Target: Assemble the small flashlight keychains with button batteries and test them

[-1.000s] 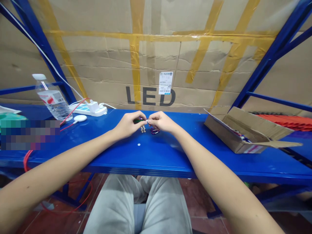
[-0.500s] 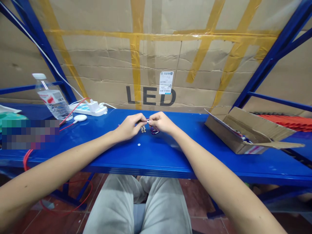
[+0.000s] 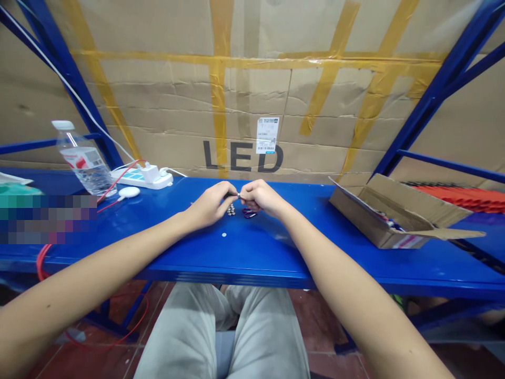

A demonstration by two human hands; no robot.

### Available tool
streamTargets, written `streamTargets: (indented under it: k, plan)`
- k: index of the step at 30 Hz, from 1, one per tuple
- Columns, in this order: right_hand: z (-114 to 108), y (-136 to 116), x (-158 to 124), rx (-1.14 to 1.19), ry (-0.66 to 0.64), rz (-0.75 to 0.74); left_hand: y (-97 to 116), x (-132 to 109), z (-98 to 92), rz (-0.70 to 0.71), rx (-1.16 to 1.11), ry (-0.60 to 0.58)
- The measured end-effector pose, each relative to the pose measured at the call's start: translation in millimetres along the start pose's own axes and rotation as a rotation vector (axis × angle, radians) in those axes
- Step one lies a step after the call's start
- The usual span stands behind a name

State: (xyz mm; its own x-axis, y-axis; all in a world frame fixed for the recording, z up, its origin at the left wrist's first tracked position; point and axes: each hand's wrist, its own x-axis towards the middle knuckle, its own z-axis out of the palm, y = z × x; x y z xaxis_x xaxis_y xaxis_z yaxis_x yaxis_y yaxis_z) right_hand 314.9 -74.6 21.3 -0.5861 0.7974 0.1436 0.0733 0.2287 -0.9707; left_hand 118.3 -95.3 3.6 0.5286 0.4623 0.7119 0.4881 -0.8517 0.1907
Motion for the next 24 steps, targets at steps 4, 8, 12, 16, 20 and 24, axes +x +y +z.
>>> streamTargets:
  k: [4, 8, 12, 16, 20, 24]
  plan:
    - [-2, -5, -2, -0.35, 0.066, -0.168, 5, 1, -2.9, -0.16, -0.08, -0.023]
    - [-2, -4, -2, -0.596, 0.096, -0.245, 3, 1, -1.4, -0.212, -0.096, -0.041]
    - [-4, -2, -3, -0.777, 0.112, -0.35, 0, 3, 2.1, -0.187, 0.049, -0.114]
    - [-5, 0, -3, -0.889, 0.075, -0.431, 0, 3, 1.3, -0.253, 0.055, -0.191]
    - [-5, 2, -2, -0.95, 0.044, -0.474, 3, 4, -3.6, -0.448, -0.205, -0.233]
    - [-6, 1, -3, -0.964, 0.032, -0.505, 7, 6, -9.7, -0.518, -0.41, -0.225]
